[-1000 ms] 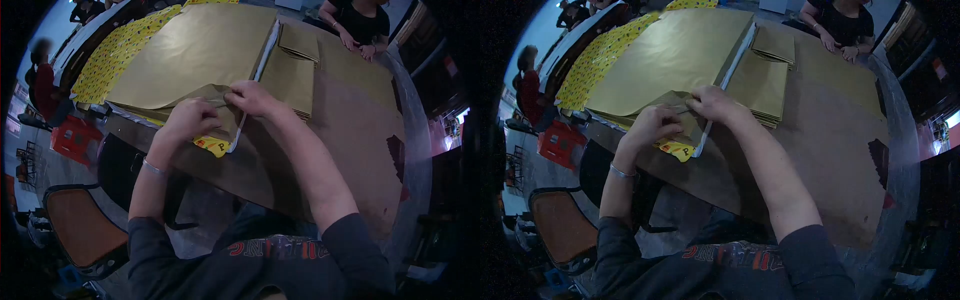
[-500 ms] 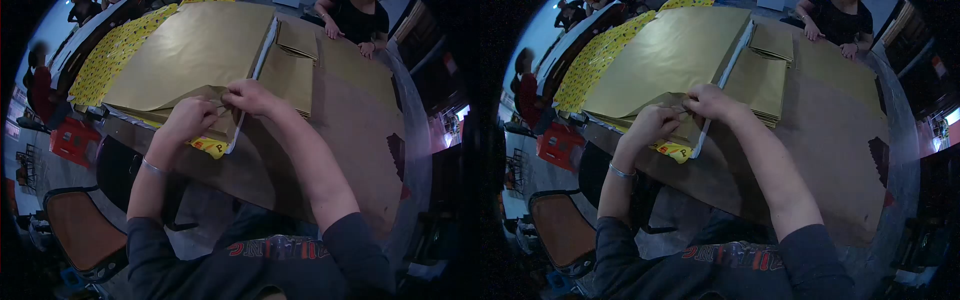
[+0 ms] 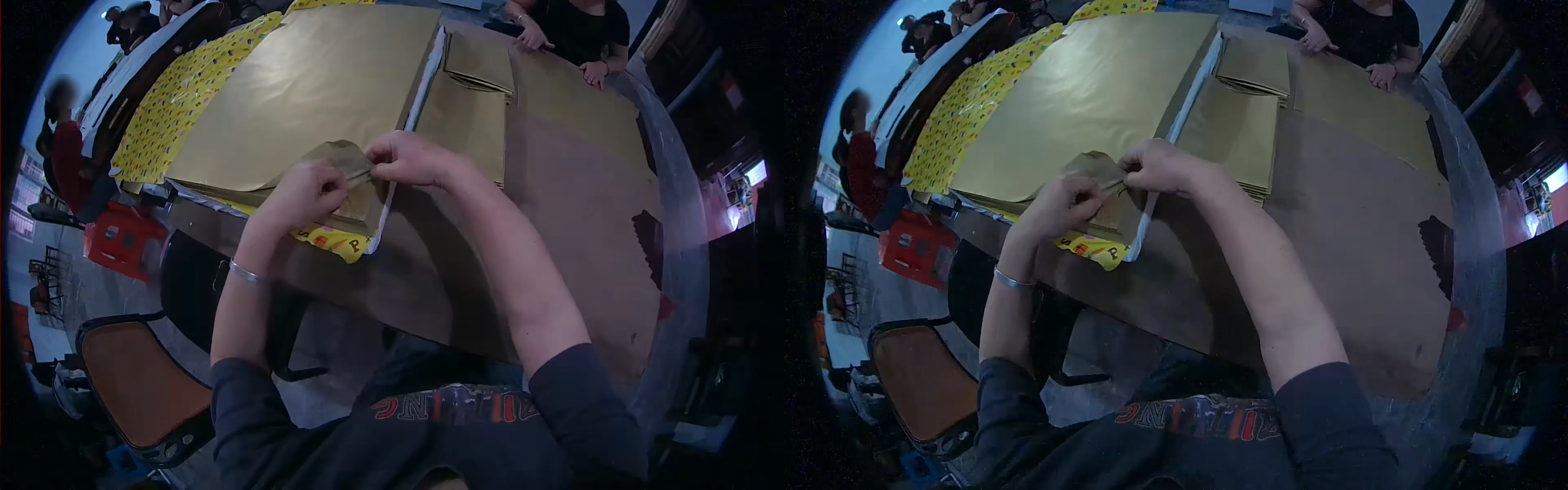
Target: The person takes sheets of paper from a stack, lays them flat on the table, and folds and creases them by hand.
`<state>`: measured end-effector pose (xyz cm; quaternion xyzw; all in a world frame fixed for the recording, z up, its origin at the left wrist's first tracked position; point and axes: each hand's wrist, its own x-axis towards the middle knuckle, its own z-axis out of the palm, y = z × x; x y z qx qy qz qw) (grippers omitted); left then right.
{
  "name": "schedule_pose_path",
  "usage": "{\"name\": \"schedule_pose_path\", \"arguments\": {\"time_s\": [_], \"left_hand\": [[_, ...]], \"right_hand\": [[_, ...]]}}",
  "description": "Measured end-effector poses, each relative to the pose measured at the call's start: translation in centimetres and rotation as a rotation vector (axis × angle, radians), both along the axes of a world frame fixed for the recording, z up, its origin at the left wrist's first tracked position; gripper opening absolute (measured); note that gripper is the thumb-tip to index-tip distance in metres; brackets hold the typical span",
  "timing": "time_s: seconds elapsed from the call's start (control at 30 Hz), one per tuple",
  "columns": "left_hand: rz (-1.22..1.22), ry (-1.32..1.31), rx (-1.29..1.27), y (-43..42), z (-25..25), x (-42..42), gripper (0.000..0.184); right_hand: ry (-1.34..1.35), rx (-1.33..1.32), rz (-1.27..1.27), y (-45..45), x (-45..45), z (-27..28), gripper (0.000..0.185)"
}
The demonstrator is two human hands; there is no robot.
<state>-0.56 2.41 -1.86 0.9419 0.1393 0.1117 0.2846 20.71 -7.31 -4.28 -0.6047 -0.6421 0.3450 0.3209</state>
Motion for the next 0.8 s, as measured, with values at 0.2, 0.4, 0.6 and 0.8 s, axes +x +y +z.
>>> {"name": "schedule_pose_path", "arguments": {"time_s": [0.2, 0.4, 0.6, 0.8], "left_hand": [[-0.010, 0.014, -0.022, 0.4, -0.4, -0.1, 0.012], [0.036, 0.044, -0.095, 0.4, -0.4, -0.1, 0.013], [0.041, 0.033, -0.025, 0.4, -0.5, -0.2, 0.013], [0.066, 0.011, -0.123, -0.1, -0.4, -0.9, 0.014]], "right_hand": [[-0.029, -0.023, 0.024, -0.1, 0.0, 0.3, 0.027], [-0.054, -0.050, 0.049, -0.1, 0.0, 0.5, 0.027], [-0.051, -0.059, -0.044, -0.8, -0.8, 1.3, 0.032], [-0.353, 0.281, -0.035, -0.7, -1.5, -0.9, 0.029]]}}
